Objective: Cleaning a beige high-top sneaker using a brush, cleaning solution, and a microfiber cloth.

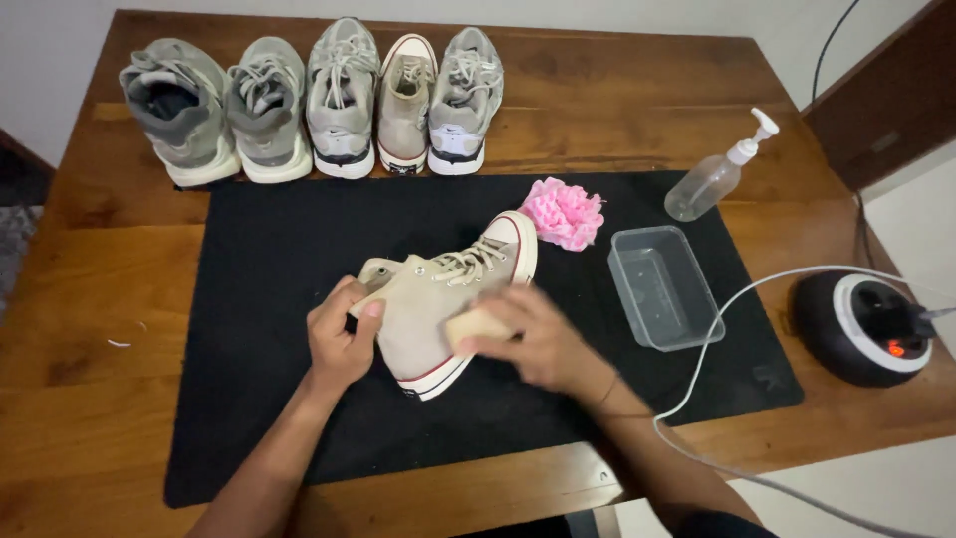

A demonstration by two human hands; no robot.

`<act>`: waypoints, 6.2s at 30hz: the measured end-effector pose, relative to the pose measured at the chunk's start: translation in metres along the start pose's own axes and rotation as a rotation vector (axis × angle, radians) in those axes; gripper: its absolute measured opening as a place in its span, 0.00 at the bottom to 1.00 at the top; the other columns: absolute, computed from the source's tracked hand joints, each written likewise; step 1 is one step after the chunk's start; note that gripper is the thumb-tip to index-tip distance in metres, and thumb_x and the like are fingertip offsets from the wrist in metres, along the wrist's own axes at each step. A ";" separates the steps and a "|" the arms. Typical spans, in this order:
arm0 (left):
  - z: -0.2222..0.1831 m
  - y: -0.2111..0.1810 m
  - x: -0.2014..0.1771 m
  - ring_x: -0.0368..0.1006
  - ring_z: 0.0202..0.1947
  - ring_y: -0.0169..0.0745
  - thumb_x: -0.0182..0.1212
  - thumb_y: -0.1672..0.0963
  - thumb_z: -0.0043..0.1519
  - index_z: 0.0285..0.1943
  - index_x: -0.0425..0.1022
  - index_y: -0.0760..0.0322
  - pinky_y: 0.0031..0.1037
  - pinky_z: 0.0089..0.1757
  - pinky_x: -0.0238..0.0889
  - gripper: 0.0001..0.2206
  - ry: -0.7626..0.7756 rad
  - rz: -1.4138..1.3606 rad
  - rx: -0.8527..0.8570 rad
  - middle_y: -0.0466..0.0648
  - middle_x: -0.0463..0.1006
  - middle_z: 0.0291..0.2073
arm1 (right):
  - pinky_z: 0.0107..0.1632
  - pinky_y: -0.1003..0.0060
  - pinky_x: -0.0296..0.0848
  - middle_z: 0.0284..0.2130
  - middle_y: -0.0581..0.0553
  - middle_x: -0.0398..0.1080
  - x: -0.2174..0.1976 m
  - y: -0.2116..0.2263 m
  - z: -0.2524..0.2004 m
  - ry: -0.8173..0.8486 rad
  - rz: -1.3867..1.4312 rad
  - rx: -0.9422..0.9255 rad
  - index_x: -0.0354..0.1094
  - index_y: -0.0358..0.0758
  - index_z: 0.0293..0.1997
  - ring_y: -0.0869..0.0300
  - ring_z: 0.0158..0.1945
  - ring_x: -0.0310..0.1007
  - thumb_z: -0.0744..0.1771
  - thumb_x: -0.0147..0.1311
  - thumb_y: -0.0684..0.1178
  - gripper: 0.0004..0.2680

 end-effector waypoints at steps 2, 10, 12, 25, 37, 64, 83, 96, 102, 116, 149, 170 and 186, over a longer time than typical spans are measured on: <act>0.003 -0.004 -0.002 0.58 0.17 0.44 0.57 0.57 0.69 0.26 0.64 0.62 0.29 0.26 0.59 0.16 0.015 -0.010 0.002 0.48 0.62 0.17 | 0.68 0.31 0.52 0.51 0.34 0.71 -0.007 -0.032 -0.009 0.022 -0.253 -0.010 0.74 0.49 0.53 0.38 0.59 0.68 0.72 0.41 0.45 0.11; 0.010 -0.004 -0.003 0.57 0.16 0.43 0.57 0.57 0.69 0.26 0.65 0.63 0.29 0.26 0.58 0.16 0.030 -0.040 0.005 0.47 0.62 0.16 | 0.59 0.47 0.64 0.54 0.37 0.71 -0.019 -0.035 -0.003 -0.102 -0.243 0.052 0.77 0.54 0.53 0.44 0.55 0.71 0.70 0.47 0.48 0.11; 0.007 -0.007 -0.004 0.57 0.16 0.43 0.57 0.58 0.69 0.25 0.65 0.63 0.29 0.26 0.58 0.16 0.027 -0.054 0.000 0.47 0.62 0.15 | 0.56 0.48 0.66 0.51 0.38 0.72 -0.034 -0.030 0.008 -0.147 -0.404 0.053 0.77 0.52 0.54 0.45 0.52 0.72 0.69 0.50 0.47 0.10; -0.005 -0.016 0.014 0.68 0.23 0.53 0.62 0.54 0.65 0.31 0.73 0.65 0.36 0.32 0.66 0.12 0.118 0.026 0.187 0.51 0.72 0.24 | 0.46 0.54 0.67 0.49 0.37 0.74 -0.047 -0.031 0.009 -0.125 -0.120 0.192 0.79 0.51 0.48 0.44 0.47 0.75 0.65 0.58 0.43 0.09; -0.017 0.007 0.001 0.71 0.29 0.61 0.62 0.53 0.65 0.38 0.72 0.67 0.42 0.35 0.67 0.12 0.133 0.087 0.127 0.56 0.74 0.29 | 0.49 0.51 0.73 0.51 0.39 0.74 -0.061 -0.032 0.012 -0.134 0.074 0.316 0.79 0.54 0.49 0.40 0.46 0.76 0.67 0.59 0.49 0.07; -0.037 -0.023 0.038 0.70 0.50 0.52 0.73 0.53 0.55 0.48 0.69 0.62 0.41 0.55 0.60 0.19 0.257 0.156 0.188 0.53 0.71 0.47 | 0.51 0.46 0.71 0.56 0.35 0.65 -0.124 -0.110 -0.086 0.374 -0.373 1.275 0.56 0.48 0.72 0.40 0.54 0.70 0.66 0.48 0.49 0.23; -0.033 -0.098 0.071 0.66 0.69 0.59 0.60 0.70 0.53 0.67 0.66 0.73 0.44 0.68 0.59 0.29 0.488 -0.122 0.171 0.61 0.70 0.65 | 0.51 0.49 0.66 0.47 0.35 0.65 -0.092 -0.030 -0.001 -0.093 -0.145 0.371 0.70 0.40 0.56 0.44 0.49 0.67 0.71 0.45 0.50 0.11; -0.041 -0.112 0.083 0.71 0.62 0.57 0.49 0.71 0.47 0.56 0.76 0.75 0.42 0.62 0.63 0.26 0.560 0.077 0.402 0.60 0.78 0.57 | 0.51 0.62 0.67 0.45 0.42 0.62 -0.052 -0.022 0.009 0.088 0.268 0.208 0.71 0.50 0.61 0.52 0.49 0.64 0.72 0.50 0.52 0.11; -0.045 -0.118 0.089 0.74 0.59 0.54 0.49 0.68 0.62 0.53 0.79 0.70 0.41 0.57 0.67 0.15 0.541 0.095 0.434 0.56 0.81 0.53 | 0.48 0.59 0.69 0.48 0.40 0.62 -0.064 -0.019 0.012 0.011 0.043 0.251 0.74 0.49 0.57 0.53 0.44 0.66 0.71 0.51 0.52 0.10; -0.043 -0.114 0.088 0.74 0.59 0.58 0.49 0.71 0.54 0.53 0.77 0.73 0.43 0.59 0.67 0.20 0.538 0.058 0.423 0.59 0.80 0.54 | 0.44 0.61 0.71 0.45 0.41 0.58 -0.052 -0.028 0.003 0.074 -0.074 0.375 0.71 0.56 0.62 0.54 0.43 0.67 0.71 0.51 0.50 0.12; -0.046 -0.138 0.098 0.76 0.56 0.55 0.51 0.63 0.69 0.52 0.78 0.67 0.41 0.56 0.68 0.09 0.533 0.229 0.536 0.56 0.80 0.54 | 0.34 0.48 0.65 0.25 0.43 0.67 -0.067 -0.007 0.024 0.014 -0.230 0.304 0.75 0.55 0.57 0.44 0.36 0.65 0.70 0.47 0.51 0.11; -0.053 -0.150 0.112 0.78 0.52 0.52 0.52 0.62 0.69 0.48 0.78 0.65 0.36 0.54 0.70 0.07 0.539 0.376 0.677 0.54 0.81 0.48 | 0.37 0.49 0.60 0.39 0.41 0.67 -0.069 -0.027 0.006 0.135 -0.466 0.391 0.70 0.64 0.62 0.47 0.47 0.66 0.66 0.51 0.47 0.17; -0.054 -0.152 0.114 0.79 0.50 0.48 0.54 0.60 0.70 0.46 0.78 0.64 0.34 0.55 0.71 0.06 0.519 0.405 0.700 0.53 0.82 0.46 | 0.43 0.55 0.60 0.39 0.44 0.62 -0.059 -0.001 0.012 0.232 -0.200 0.200 0.62 0.63 0.68 0.53 0.43 0.64 0.69 0.56 0.46 0.18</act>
Point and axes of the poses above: each hand's wrist, its own z-axis towards the middle knuckle, its own x-axis out of the palm, y = z × x, the point moved 5 cm from there along z, towards the middle knuckle
